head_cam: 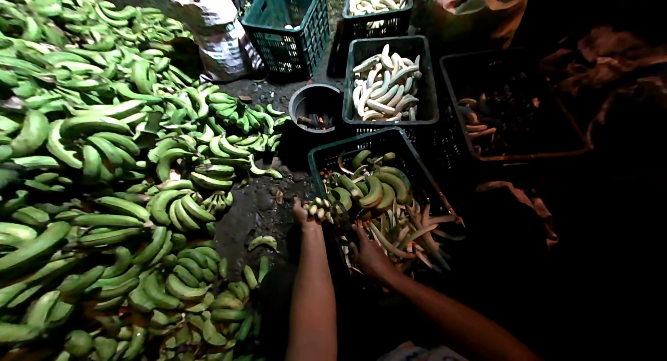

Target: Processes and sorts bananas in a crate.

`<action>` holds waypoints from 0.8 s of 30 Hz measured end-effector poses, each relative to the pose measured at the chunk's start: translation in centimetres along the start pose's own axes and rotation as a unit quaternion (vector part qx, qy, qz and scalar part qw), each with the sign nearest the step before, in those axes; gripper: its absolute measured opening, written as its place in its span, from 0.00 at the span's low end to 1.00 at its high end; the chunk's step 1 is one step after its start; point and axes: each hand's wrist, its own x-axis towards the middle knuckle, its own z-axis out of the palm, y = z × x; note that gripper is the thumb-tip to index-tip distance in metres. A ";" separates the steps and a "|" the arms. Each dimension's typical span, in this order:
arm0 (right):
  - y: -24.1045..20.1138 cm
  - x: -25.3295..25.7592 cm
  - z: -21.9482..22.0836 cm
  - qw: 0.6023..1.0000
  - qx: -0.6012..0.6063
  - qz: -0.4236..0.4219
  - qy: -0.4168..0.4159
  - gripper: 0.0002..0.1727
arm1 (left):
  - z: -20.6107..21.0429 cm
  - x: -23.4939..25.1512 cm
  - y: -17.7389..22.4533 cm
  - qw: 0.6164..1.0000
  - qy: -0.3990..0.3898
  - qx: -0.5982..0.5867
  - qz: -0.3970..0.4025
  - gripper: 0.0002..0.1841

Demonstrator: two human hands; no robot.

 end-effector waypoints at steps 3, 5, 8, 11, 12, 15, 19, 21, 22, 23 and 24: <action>-0.5 2.2 0.4 1.000 0.008 -0.009 0.006 0.33 | -0.2 0.5 -0.4 1.000 0.006 0.015 -0.012 0.21; -1.1 3.9 -0.1 1.000 0.015 -0.017 0.003 0.31 | -0.1 0.5 -0.5 1.000 -0.001 0.001 -0.010 0.21; -1.4 4.6 -1.2 0.999 0.017 -0.031 0.010 0.30 | -0.2 0.4 -0.6 0.999 0.002 -0.037 -0.007 0.21; -0.8 2.5 -1.3 0.996 0.028 -0.054 0.058 0.32 | -0.8 0.7 -0.6 0.996 0.030 -0.073 -0.033 0.20; -0.3 1.8 -1.1 0.997 0.018 -0.052 0.058 0.33 | -1.3 0.8 -0.8 0.996 0.039 -0.076 -0.037 0.20; 0.3 0.7 -0.1 0.999 -0.022 -0.026 0.015 0.34 | -1.9 1.2 -1.1 0.995 0.053 -0.072 -0.042 0.18; 0.8 1.4 0.9 0.999 -0.033 -0.015 -0.005 0.35 | -2.4 1.0 -1.2 0.996 0.038 -0.075 -0.042 0.18; 1.1 1.7 1.2 0.999 -0.035 -0.014 -0.006 0.35 | -2.5 1.2 -1.2 0.996 0.051 -0.066 -0.043 0.19; 1.1 1.8 1.2 0.999 -0.037 -0.013 -0.006 0.35 | -2.6 1.4 -1.3 0.997 0.052 -0.045 -0.038 0.18; 1.3 1.9 1.3 0.999 -0.035 -0.015 -0.004 0.35 | -3.2 1.6 -1.4 0.999 0.028 -0.014 -0.032 0.17; 1.4 1.9 1.5 0.999 -0.032 -0.019 0.001 0.35 | -3.6 2.0 -1.6 0.999 0.013 0.023 -0.028 0.18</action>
